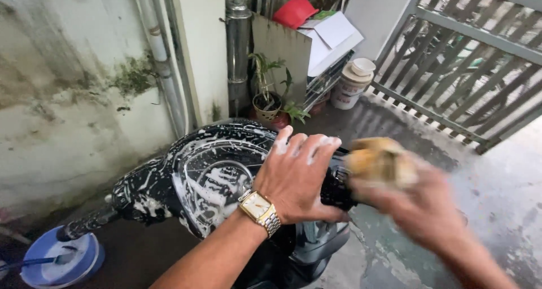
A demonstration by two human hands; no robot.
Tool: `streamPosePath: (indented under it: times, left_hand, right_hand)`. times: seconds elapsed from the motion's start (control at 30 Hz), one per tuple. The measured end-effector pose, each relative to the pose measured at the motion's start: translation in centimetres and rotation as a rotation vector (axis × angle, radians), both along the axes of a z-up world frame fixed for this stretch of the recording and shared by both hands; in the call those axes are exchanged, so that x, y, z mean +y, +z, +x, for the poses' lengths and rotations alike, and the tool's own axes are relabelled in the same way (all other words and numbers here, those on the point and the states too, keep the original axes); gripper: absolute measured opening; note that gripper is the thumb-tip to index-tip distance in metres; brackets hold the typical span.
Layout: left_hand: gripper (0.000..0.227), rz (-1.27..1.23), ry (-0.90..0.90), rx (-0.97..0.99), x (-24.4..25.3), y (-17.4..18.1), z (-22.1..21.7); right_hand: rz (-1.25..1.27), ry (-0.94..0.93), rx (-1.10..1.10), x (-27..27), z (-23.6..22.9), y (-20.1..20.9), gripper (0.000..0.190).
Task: The person is scrubbing the front fairing and seat of a motorcycle using a sponge and soapy water.
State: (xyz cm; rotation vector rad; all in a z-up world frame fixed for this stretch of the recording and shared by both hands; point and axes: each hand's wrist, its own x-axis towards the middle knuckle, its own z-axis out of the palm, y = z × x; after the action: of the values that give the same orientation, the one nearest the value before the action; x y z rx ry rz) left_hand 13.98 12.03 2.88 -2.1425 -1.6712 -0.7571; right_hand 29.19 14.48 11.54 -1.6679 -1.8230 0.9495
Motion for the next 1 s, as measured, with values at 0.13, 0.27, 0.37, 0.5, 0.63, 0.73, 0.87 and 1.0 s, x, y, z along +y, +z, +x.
streamPosePath:
  times: [0.13, 0.27, 0.37, 0.5, 0.63, 0.73, 0.87, 1.0]
  left_hand:
    - [0.114, -0.012, 0.052, -0.030, -0.4, 0.0, -0.3]
    - [0.130, -0.058, 0.129, -0.032, -0.5, -0.5, 0.1]
    - [0.123, 0.014, 0.155, -0.077, -0.8, -1.7, -0.3]
    - [0.126, 0.028, 0.300, -0.024, -1.7, -2.6, -1.3]
    - [0.124, -0.007, 0.297, -0.176, -2.6, -1.7, -1.5]
    - [0.126, -0.009, 0.307, -0.186, -2.7, -1.7, -1.5]
    - [0.121, -0.018, 0.280, -0.197, -2.8, -1.5, -1.6]
    - [0.116, 0.017, 0.271, -0.172, -2.9, -0.9, -1.9]
  right_hand:
    - [-0.064, 0.152, -0.148, 1.8, -2.0, -1.2, 0.029]
    - [-0.116, 0.074, -0.346, 0.3, -3.7, 0.7, 0.044]
    - [0.436, 0.444, -0.705, 0.7, -3.2, -1.6, 0.067]
    - [-0.112, 0.185, -0.207, 2.4, -6.1, 0.5, 0.034]
    - [-0.047, 0.191, -0.573, 2.4, -7.8, -0.2, 0.041]
    - [-0.006, 0.218, -0.575, 4.0, -7.9, -0.8, 0.047]
    - [0.075, 0.492, -0.958, 4.8, -9.0, -0.9, 0.039]
    - [0.511, 0.772, -1.048, 7.3, -4.9, -3.2, 0.022]
